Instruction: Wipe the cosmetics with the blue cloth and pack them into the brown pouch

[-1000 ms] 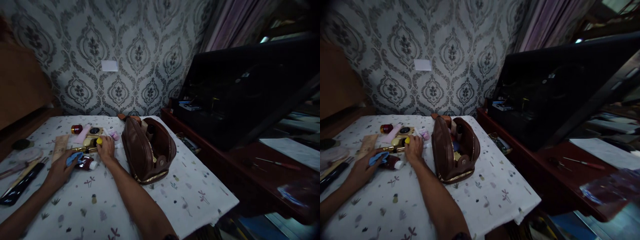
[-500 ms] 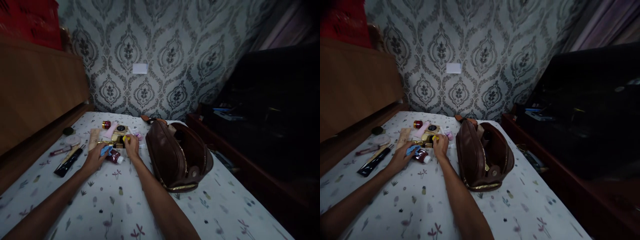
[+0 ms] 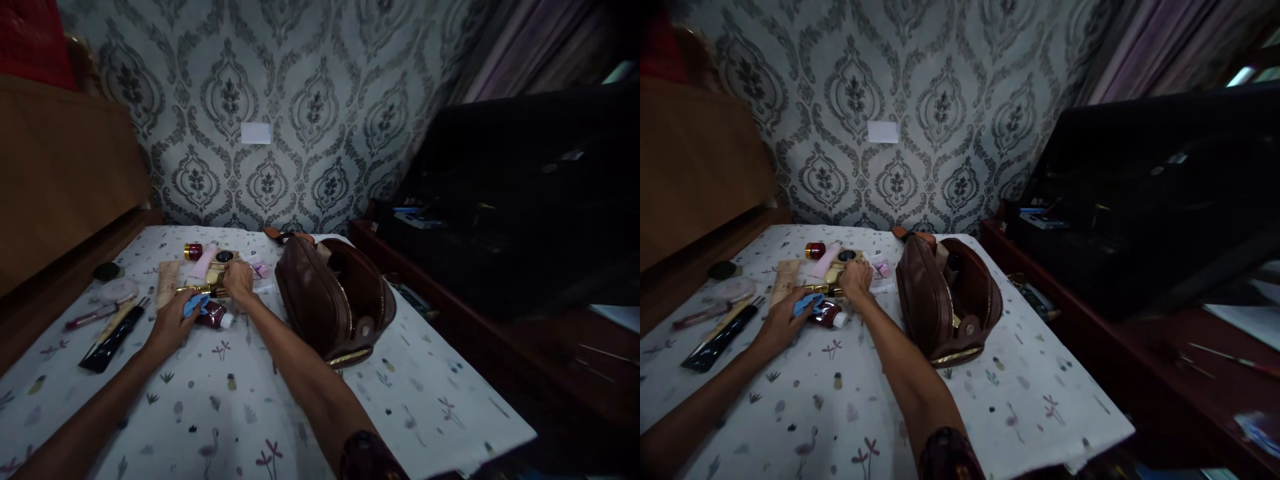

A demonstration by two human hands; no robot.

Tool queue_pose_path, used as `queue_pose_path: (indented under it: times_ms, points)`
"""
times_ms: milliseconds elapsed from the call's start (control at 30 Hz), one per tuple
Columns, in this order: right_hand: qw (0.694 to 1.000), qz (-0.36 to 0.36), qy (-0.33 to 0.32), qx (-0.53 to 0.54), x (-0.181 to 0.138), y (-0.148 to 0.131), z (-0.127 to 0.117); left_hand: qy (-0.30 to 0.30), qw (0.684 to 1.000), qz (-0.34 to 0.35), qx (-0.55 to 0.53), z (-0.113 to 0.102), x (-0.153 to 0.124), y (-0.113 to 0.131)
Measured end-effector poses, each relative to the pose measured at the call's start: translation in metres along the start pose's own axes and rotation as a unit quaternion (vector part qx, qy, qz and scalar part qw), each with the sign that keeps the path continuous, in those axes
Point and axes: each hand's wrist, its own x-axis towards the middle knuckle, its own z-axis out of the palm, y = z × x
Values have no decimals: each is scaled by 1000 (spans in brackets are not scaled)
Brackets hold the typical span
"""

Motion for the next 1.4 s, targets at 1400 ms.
queue_pose_path:
  times_ms: [1400]
  points:
    - [996,-51,30,66,13,12,17,10,932,238,274,-6,-13,31]
